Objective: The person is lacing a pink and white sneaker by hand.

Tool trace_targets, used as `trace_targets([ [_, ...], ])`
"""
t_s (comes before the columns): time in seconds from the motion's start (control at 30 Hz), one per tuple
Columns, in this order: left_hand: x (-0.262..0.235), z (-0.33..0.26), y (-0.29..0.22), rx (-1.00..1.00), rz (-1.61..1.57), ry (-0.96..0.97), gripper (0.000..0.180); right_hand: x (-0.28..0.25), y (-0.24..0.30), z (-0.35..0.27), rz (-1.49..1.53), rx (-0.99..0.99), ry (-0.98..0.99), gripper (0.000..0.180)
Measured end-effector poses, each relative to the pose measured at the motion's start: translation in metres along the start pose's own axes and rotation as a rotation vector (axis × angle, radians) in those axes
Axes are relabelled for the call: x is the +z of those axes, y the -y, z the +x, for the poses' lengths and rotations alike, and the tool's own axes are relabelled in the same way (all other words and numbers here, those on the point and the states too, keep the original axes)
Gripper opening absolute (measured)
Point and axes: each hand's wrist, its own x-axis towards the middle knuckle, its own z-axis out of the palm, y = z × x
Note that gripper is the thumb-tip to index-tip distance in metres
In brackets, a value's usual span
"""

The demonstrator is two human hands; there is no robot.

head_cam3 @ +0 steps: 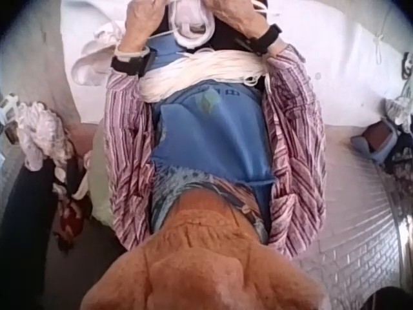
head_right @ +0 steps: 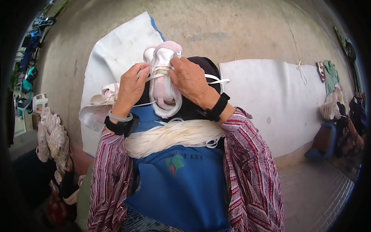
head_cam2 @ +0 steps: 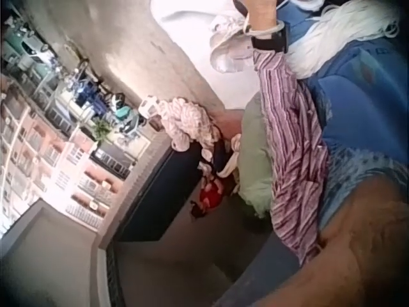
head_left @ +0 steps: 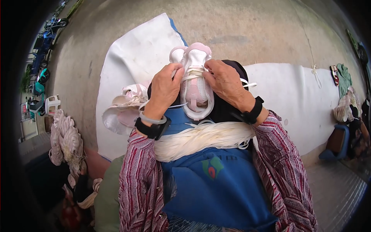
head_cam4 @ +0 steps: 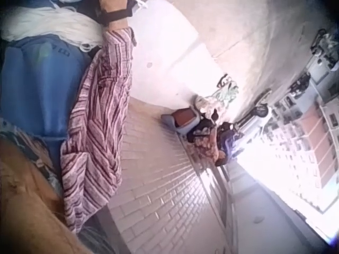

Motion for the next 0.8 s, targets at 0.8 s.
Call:
trace_targets([
  [0.8,0.015,0.009,-0.002,0.304,0.220,0.020,0.011,0.012,0.009,0.011,-0.031,-0.013,-0.021,0.012],
])
